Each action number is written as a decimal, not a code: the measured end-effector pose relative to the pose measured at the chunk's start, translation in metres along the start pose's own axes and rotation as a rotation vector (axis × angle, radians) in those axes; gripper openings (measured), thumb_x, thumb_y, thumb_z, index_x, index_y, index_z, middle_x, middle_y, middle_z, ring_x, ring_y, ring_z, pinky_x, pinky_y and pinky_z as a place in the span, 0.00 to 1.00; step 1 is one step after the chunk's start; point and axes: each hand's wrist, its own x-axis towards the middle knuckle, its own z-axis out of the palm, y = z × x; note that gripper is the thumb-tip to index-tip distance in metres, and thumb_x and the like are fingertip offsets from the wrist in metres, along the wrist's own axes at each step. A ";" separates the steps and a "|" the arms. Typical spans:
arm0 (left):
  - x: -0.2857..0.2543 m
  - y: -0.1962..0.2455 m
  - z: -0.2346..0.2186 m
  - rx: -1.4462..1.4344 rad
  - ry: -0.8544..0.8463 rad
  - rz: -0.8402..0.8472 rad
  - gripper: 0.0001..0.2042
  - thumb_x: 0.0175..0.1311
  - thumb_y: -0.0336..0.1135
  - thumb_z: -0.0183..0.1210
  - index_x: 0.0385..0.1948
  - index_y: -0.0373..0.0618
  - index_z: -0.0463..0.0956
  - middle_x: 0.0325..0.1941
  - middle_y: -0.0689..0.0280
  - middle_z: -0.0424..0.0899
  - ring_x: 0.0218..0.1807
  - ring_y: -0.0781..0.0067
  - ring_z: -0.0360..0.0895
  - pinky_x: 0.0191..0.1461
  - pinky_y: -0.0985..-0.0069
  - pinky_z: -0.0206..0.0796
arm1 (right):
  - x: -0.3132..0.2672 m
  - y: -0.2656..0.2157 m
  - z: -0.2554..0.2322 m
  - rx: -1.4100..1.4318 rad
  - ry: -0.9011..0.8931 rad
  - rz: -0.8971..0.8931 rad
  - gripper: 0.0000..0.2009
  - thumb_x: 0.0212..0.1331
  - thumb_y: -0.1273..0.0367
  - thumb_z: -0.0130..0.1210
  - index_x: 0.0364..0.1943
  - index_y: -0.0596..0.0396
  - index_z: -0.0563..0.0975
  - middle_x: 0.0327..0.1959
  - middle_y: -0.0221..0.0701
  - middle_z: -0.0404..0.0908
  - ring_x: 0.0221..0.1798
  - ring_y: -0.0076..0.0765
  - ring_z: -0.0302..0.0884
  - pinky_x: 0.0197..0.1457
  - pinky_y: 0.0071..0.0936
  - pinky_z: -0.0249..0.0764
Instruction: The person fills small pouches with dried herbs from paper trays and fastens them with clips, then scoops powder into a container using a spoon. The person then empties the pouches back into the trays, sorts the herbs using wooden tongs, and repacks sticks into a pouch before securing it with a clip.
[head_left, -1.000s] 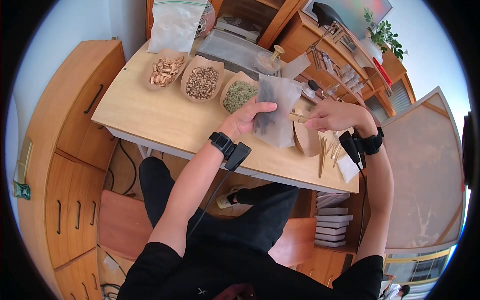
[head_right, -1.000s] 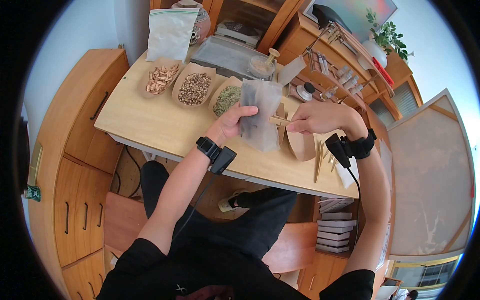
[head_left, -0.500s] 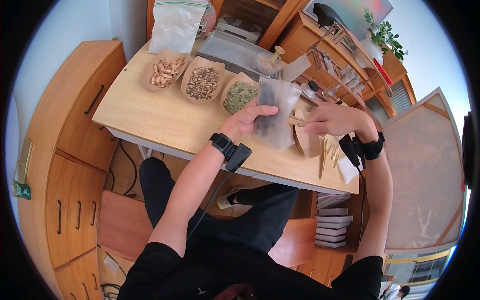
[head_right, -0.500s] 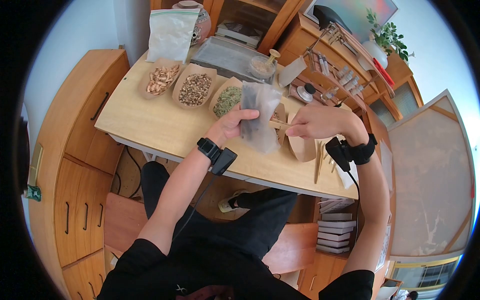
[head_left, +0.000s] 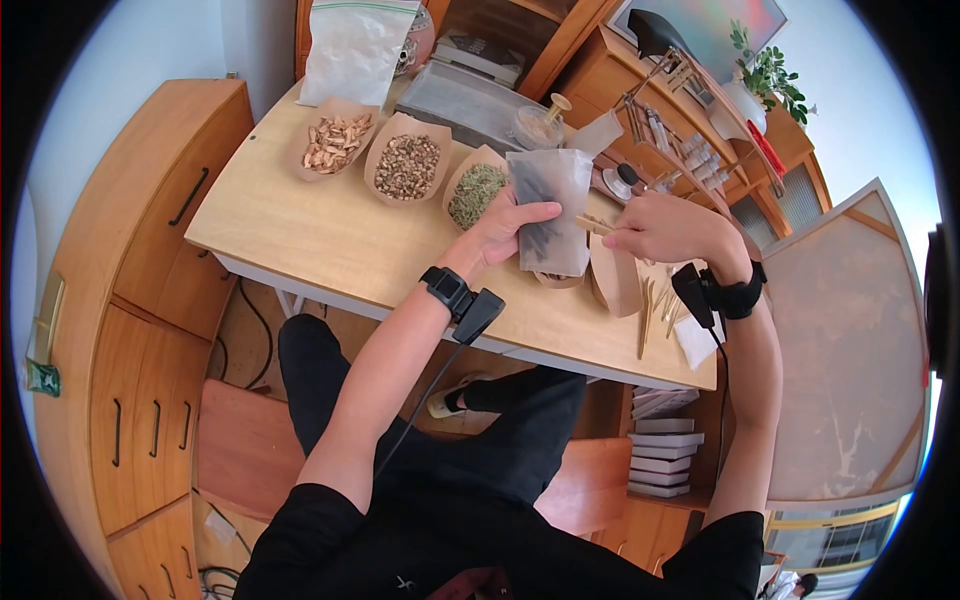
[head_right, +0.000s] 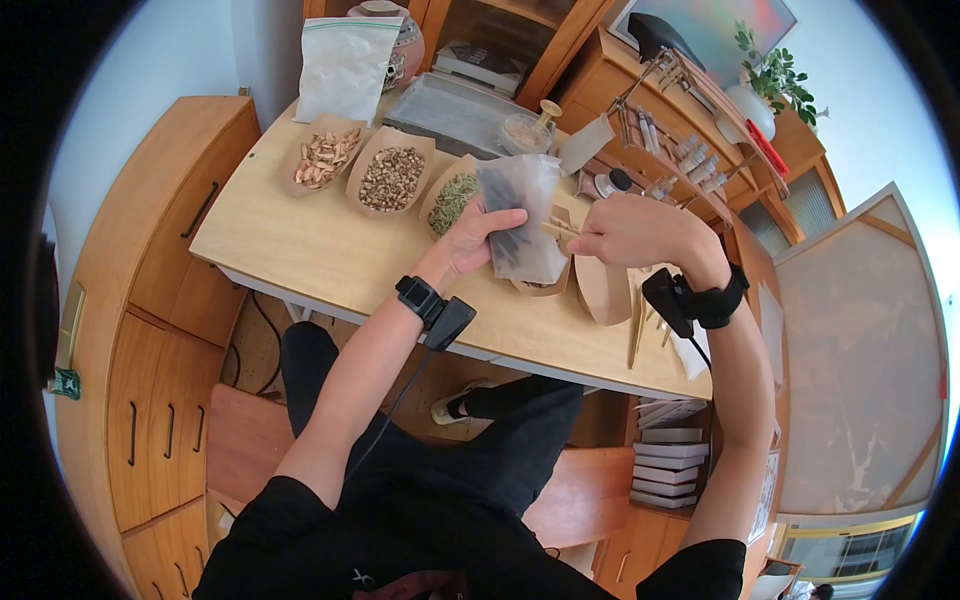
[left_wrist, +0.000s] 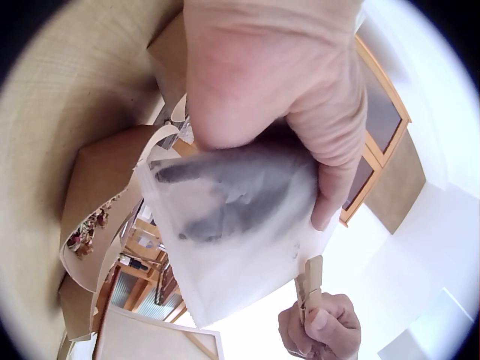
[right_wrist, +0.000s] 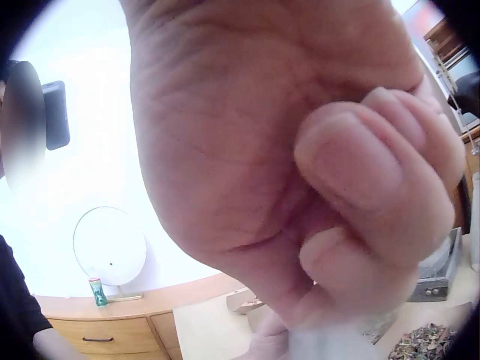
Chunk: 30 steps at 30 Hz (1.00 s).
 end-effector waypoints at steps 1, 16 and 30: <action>0.000 0.000 0.001 -0.001 -0.001 0.000 0.21 0.58 0.27 0.66 0.54 0.44 0.73 0.48 0.67 0.82 0.48 0.74 0.81 0.54 0.70 0.75 | 0.002 0.001 0.000 -0.012 -0.004 0.006 0.24 0.67 0.57 0.48 0.20 0.63 0.77 0.17 0.40 0.76 0.24 0.44 0.74 0.32 0.40 0.68; -0.003 -0.001 -0.005 -0.039 -0.059 -0.042 0.24 0.59 0.28 0.65 0.57 0.47 0.70 0.52 0.69 0.80 0.54 0.74 0.78 0.58 0.70 0.73 | 0.021 0.002 -0.014 0.274 -0.082 -0.020 0.23 0.66 0.58 0.51 0.15 0.59 0.70 0.12 0.22 0.63 0.18 0.20 0.57 0.24 0.26 0.57; 0.005 0.003 -0.002 -0.166 0.022 0.153 0.21 0.62 0.30 0.64 0.57 0.48 0.69 0.53 0.69 0.78 0.57 0.72 0.75 0.63 0.66 0.69 | 0.046 0.008 -0.012 0.288 0.516 -0.094 0.17 0.68 0.62 0.53 0.27 0.63 0.76 0.18 0.26 0.71 0.23 0.23 0.65 0.30 0.25 0.64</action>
